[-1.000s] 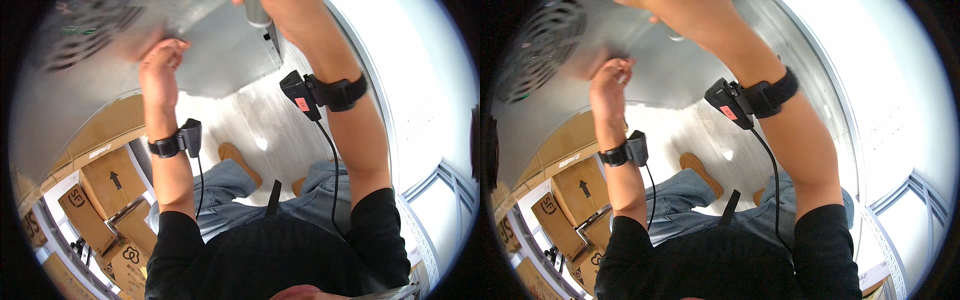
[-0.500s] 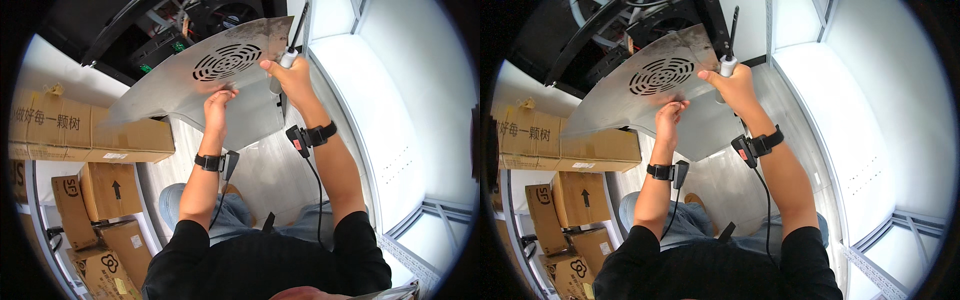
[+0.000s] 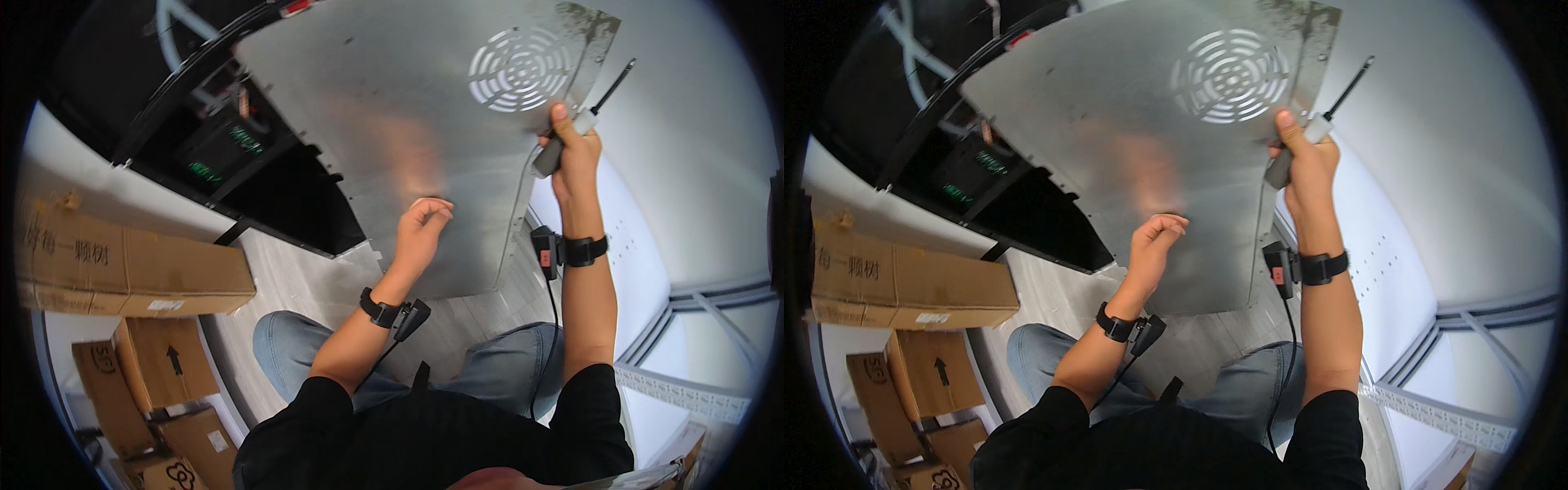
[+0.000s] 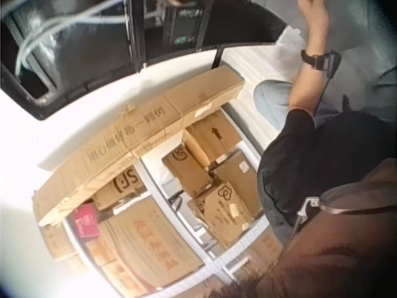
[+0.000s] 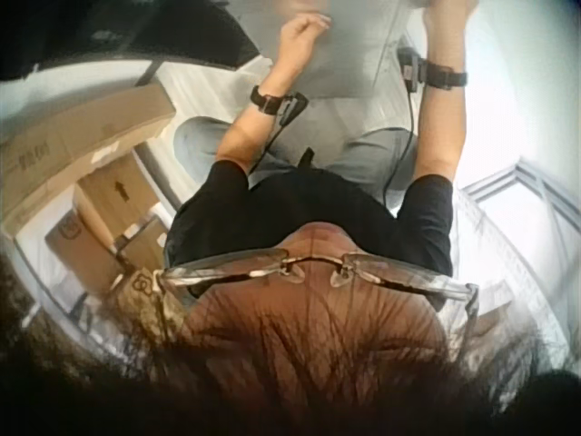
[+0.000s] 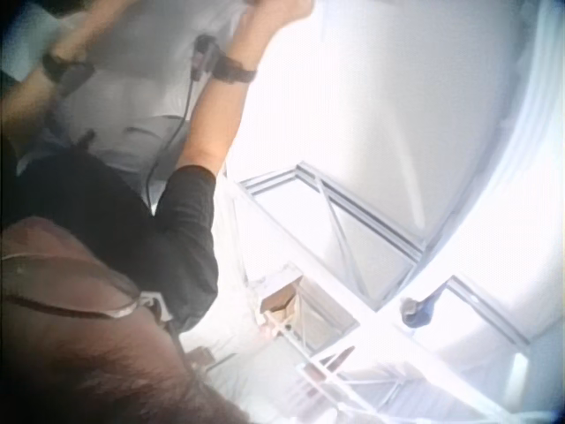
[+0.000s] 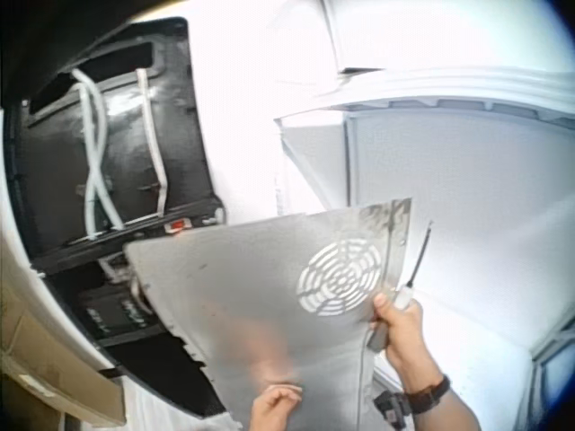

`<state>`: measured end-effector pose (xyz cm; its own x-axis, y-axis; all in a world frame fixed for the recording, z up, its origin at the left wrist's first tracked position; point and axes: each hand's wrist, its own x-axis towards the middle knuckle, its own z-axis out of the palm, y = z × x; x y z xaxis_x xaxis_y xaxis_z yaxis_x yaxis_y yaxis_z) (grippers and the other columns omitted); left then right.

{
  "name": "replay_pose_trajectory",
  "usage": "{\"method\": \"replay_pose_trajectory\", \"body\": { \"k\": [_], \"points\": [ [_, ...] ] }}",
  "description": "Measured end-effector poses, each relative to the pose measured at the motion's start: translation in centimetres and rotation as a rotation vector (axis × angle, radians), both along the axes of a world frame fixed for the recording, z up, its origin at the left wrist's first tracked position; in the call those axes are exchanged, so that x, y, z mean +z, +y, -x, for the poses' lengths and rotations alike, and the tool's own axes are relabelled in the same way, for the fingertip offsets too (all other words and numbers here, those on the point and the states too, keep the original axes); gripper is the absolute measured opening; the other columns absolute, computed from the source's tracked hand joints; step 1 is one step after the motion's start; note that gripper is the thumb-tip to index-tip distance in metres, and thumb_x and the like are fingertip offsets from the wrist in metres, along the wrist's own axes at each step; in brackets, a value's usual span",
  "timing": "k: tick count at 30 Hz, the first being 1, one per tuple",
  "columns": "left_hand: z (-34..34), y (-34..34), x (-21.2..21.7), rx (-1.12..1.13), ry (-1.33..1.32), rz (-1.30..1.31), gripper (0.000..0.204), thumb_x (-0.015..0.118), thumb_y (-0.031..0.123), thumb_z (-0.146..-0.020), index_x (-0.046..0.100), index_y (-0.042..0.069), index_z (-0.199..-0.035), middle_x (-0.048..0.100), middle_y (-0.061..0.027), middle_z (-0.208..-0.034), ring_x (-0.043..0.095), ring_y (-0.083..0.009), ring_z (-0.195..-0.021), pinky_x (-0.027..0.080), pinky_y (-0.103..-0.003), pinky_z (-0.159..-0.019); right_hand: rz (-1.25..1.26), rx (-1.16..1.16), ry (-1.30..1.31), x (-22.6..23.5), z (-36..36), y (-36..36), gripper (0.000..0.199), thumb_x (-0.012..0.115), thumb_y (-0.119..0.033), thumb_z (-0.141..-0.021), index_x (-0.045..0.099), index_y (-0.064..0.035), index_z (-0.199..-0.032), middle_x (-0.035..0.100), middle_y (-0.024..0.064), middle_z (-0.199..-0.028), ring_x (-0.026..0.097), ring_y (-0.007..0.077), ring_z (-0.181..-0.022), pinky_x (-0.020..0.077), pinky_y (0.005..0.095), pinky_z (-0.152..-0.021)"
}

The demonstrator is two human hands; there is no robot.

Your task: The person uses a screwdriver to fasten screws into a white metal panel, then wipes the exterior and interior of a black electronic device with a blue cloth.

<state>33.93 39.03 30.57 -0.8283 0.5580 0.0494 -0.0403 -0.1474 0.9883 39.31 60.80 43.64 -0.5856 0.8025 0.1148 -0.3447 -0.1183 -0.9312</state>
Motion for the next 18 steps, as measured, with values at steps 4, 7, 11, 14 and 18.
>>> {"method": "replay_pose_trajectory", "body": {
  "k": [4, 7, 11, 14, 18],
  "points": [
    [-0.9, 1.6, -2.6, -0.279, -0.098, 0.116, 0.011, 0.056, 0.011, -0.090, 0.063, 0.002, -0.088, 0.063, -0.0033, -0.104, 0.055, -0.0103, -0.092, 0.042, -0.025, -0.087, 0.030, -0.252, -0.032, 0.1, -2.4, 3.7, 0.035, 0.078, -0.023, -0.081, 0.061, 0.0025, -0.096, 0.062, 0.0066, -0.085, 0.056, 0.0148, -0.064, 0.0473, 0.0258, -0.056],
    [-1.5, 2.4, -5.6, -0.572, -0.343, 0.194, 0.013, 0.055, 0.014, -0.091, 0.063, 0.004, -0.093, 0.064, -0.0043, -0.105, 0.056, -0.0115, -0.095, 0.043, -0.026, -0.087, 0.089, -0.377, -0.037, -0.4, -3.7, 5.6, 0.033, 0.077, -0.021, -0.082, 0.060, 0.0025, -0.096, 0.061, 0.0067, -0.085, 0.056, 0.0156, -0.065, 0.0478, 0.0272, -0.056],
    [-4.0, 2.9, -8.8, -0.907, -0.584, 0.329, 0.015, 0.053, 0.019, -0.092, 0.063, 0.007, -0.095, 0.066, -0.0065, -0.107, 0.058, -0.0143, -0.103, 0.045, -0.029, -0.089, 0.198, -0.511, 0.003, -1.6, -5.1, 8.7, 0.029, 0.074, -0.017, -0.084, 0.059, 0.0027, -0.100, 0.060, 0.0069, -0.084, 0.056, 0.0185, -0.065, 0.0483, 0.0300, -0.054],
    [-5.3, 2.7, -12.6, -0.947, -0.802, 0.303, 0.014, 0.052, 0.019, -0.093, 0.061, 0.008, -0.094, 0.063, -0.0079, -0.116, 0.058, -0.0174, -0.108, 0.046, -0.032, -0.092, 0.267, -0.606, 0.056, -2.3, -5.1, 9.9, 0.028, 0.072, -0.016, -0.086, 0.058, 0.0036, -0.102, 0.059, 0.0098, -0.095, 0.057, 0.0221, -0.074, 0.0515, 0.0347, -0.061],
    [-5.9, 4.8, -14.6, -0.704, -1.047, 0.031, 0.013, 0.050, 0.016, -0.095, 0.058, 0.006, -0.092, 0.059, -0.0100, -0.120, 0.058, -0.0219, -0.108, 0.047, -0.034, -0.094, 0.365, -0.757, 0.116, -2.9, -5.1, 11.2, 0.033, 0.070, -0.016, -0.087, 0.056, 0.0051, -0.107, 0.056, 0.0126, -0.107, 0.057, 0.0244, -0.083, 0.0530, 0.0382, -0.069]
  ]
}}
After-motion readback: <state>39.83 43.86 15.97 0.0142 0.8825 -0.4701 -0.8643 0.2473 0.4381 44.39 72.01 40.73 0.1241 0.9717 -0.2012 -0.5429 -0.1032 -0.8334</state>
